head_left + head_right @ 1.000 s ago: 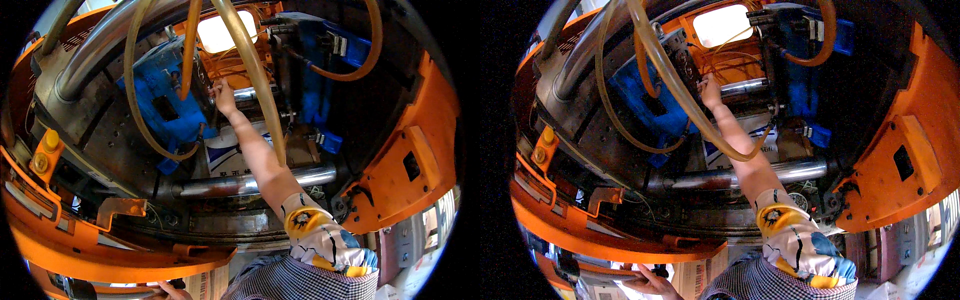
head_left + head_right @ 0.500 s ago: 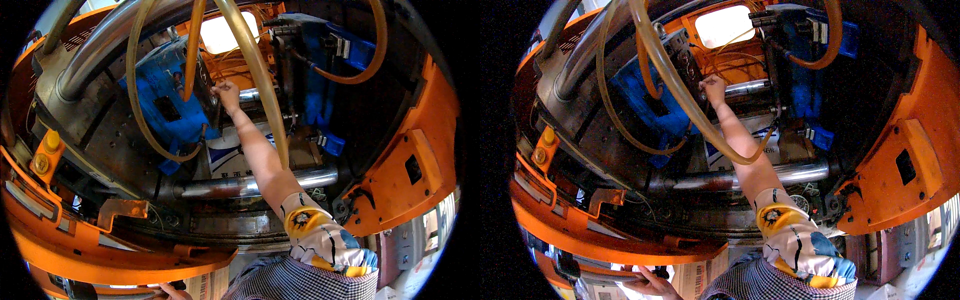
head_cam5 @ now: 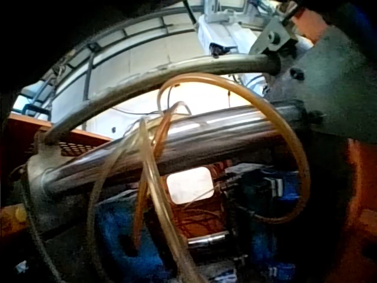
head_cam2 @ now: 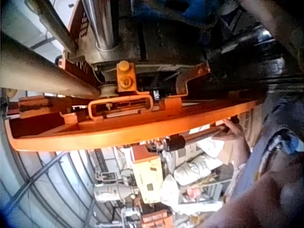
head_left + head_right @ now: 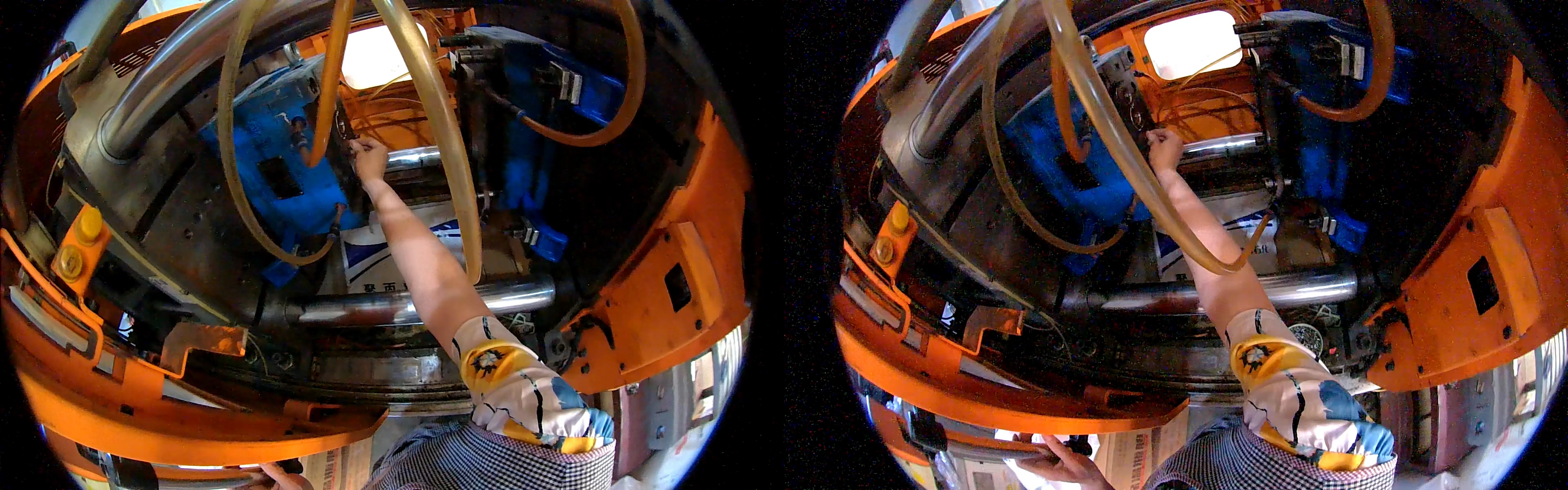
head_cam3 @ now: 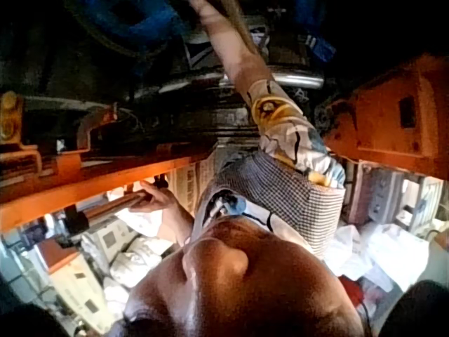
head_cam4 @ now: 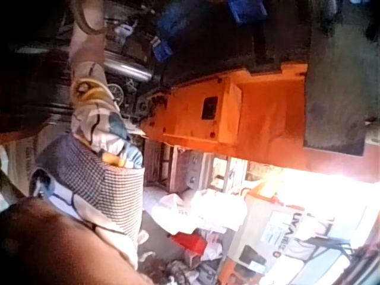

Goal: The person walks through a workshop, opens a large orange injection molding machine, and pours granular material from a white sack into the machine's hopper. They then retrieve a string of white plastic parts from the mold, separate them, and wipe the mold area with a cloth.

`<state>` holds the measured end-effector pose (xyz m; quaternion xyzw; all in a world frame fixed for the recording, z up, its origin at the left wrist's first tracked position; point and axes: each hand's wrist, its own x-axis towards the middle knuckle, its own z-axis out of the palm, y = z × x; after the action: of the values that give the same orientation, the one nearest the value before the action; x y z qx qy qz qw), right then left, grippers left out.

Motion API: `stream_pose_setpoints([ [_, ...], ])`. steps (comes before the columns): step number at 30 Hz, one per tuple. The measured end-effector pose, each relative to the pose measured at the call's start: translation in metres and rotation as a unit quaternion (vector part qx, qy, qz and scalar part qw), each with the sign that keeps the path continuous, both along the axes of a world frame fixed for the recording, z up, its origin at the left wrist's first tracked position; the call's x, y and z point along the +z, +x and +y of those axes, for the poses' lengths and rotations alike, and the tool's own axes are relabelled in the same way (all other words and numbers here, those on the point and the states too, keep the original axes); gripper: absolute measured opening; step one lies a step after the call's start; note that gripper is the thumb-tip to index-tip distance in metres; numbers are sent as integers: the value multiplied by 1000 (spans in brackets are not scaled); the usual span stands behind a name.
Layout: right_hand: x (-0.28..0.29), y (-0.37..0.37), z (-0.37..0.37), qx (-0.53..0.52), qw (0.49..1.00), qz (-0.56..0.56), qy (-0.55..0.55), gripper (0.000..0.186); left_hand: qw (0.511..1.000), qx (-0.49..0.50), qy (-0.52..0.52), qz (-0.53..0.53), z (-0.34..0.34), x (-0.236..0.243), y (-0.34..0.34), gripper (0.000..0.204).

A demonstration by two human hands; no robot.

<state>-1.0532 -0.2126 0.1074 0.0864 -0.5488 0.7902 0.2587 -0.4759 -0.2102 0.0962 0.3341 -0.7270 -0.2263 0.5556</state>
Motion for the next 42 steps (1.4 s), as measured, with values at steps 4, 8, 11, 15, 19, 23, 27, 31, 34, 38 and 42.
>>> stream_pose_setpoints([
  [4,2,4,-1,24,998,-46,-16,12,1000,4,1,27,-7,-12,3,59],
  [8,12,25,0,-64,996,-34,53,15,999,25,9,36,-12,-22,10,60],
  [11,14,31,2,-116,989,-39,85,16,1000,10,27,-5,-4,-5,3,59],
  [15,26,56,4,-126,986,-44,97,14,1000,6,3,14,-5,-10,3,59],
  [19,28,65,3,-151,981,-53,111,13,975,79,-203,-34,-31,-38,10,66],
  [23,27,74,7,-106,985,-31,131,16,981,10,-188,-45,-30,-40,20,55],
  [27,37,97,23,-36,989,1,143,22,998,-37,-12,49,-3,0,-4,46],
  [31,37,80,45,75,981,-11,176,25,991,-79,-68,88,-4,4,-16,38],
  [34,16,82,62,-9,979,-5,206,26,992,-70,-71,75,-3,1,-21,36],
  [38,-6,207,94,163,915,91,357,34,988,-76,-94,93,4,5,-16,34],
  [42,-39,304,216,290,767,60,569,22,986,-124,-88,74,-9,2,-5,33],
])
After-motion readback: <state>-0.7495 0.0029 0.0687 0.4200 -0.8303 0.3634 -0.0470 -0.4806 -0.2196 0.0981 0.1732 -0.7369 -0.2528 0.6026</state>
